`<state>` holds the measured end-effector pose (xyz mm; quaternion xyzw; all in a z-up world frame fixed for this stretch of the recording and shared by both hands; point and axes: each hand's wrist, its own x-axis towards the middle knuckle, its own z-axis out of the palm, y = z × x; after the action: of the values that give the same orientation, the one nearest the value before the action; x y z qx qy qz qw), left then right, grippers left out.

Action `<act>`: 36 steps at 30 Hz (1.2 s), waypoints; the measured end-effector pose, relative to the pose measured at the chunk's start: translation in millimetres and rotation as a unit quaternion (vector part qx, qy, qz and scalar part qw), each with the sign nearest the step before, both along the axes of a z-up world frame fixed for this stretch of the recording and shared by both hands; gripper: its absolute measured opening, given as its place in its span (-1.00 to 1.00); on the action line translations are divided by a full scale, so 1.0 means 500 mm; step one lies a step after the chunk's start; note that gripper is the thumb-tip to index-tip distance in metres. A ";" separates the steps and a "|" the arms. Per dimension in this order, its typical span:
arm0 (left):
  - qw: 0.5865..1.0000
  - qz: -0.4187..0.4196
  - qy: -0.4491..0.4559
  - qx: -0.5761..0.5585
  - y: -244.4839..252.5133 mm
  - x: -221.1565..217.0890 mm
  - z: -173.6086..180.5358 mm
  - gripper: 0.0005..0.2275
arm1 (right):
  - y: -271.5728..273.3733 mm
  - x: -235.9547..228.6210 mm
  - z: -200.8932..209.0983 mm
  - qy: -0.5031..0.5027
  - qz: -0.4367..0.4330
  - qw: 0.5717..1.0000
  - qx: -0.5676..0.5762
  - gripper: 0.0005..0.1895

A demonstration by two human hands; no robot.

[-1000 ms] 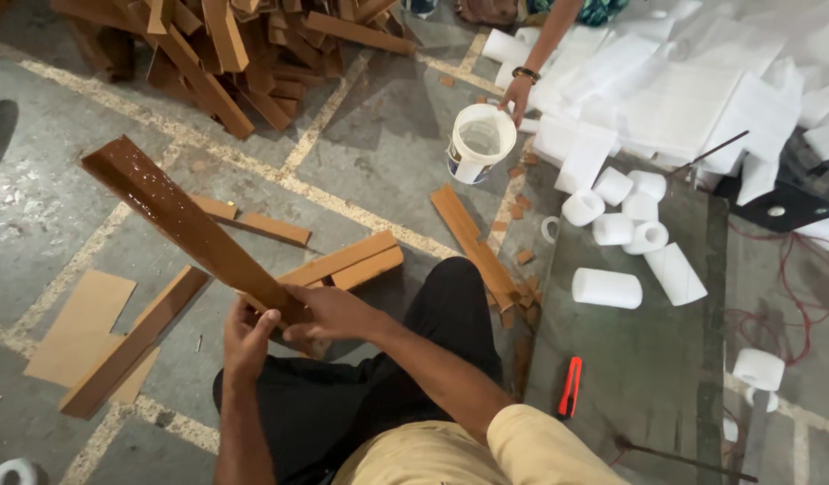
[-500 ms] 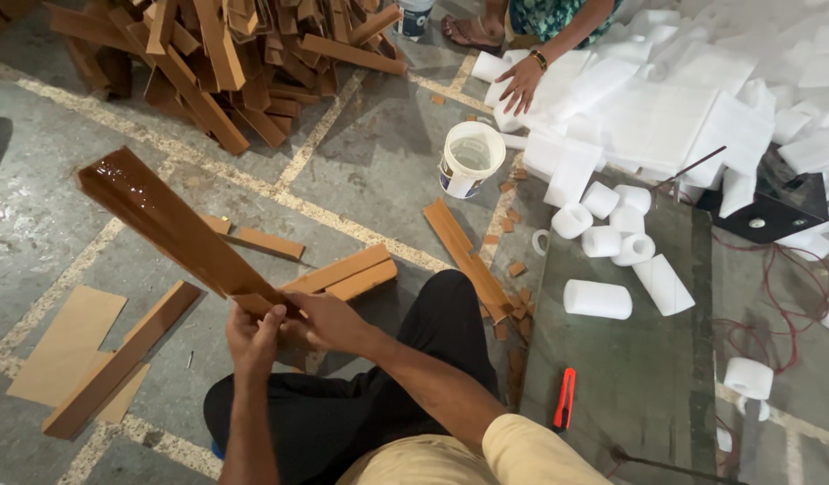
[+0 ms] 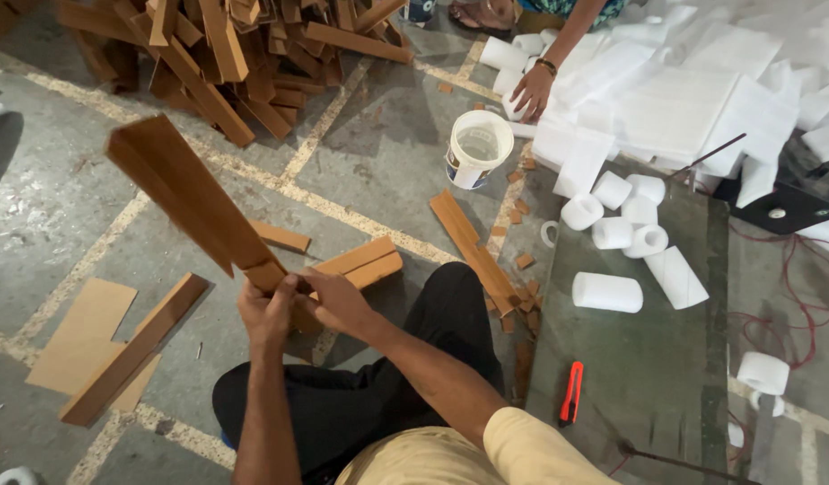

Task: The person sits on the floor and assembles flat cardboard pieces into a box-like structure by hand. They pick up pieces, align edges, and press them together to form a rectangular shape.

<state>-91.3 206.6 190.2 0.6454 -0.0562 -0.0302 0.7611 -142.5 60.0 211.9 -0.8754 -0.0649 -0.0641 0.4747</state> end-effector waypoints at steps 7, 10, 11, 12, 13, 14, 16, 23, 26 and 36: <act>0.996 -0.036 -0.082 -0.008 0.030 0.017 0.045 -0.76 | -0.038 -0.027 0.037 -0.004 0.067 0.993 0.101 -0.28; 0.996 -0.041 -0.076 -0.025 0.024 0.018 0.050 -0.76 | -0.041 -0.034 0.035 0.074 0.068 0.993 0.069 -0.44; 0.996 -0.042 -0.076 -0.027 0.022 0.020 0.048 -0.76 | -0.042 -0.034 0.034 0.072 0.059 0.994 0.062 -0.46; 0.996 -0.043 -0.075 -0.029 0.018 0.022 0.043 -0.76 | -0.042 -0.036 0.034 0.070 0.050 0.995 0.056 -0.47; 0.996 -0.044 -0.075 -0.031 0.016 0.023 0.037 -0.76 | -0.043 -0.037 0.032 0.078 0.037 0.995 0.051 -0.48; 0.994 -0.056 -0.090 -0.020 0.018 0.022 0.027 -0.72 | -0.044 -0.038 0.029 0.087 0.026 0.995 0.046 -0.49; 0.990 -0.077 -0.119 0.002 0.020 0.018 0.003 -0.64 | -0.045 -0.042 0.020 0.052 -0.002 0.998 0.046 -0.53; 0.995 -0.045 -0.087 -0.005 -0.028 0.007 -0.082 -0.68 | -0.038 -0.032 -0.037 -0.047 -0.005 0.996 0.070 -0.68; 0.995 -0.066 -0.037 -0.065 -0.031 0.004 -0.117 -0.77 | -0.049 -0.033 -0.047 0.005 0.013 0.996 0.091 -0.66; 0.984 -0.043 -0.166 -0.045 0.168 0.085 0.008 -0.42 | -0.139 -0.028 -0.060 0.039 0.126 0.990 0.052 -0.52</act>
<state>-49.0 290.7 194.4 0.6034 -0.2104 0.0476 0.7677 -156.5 -9.4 181.9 -0.8364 -0.1530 0.0270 0.5256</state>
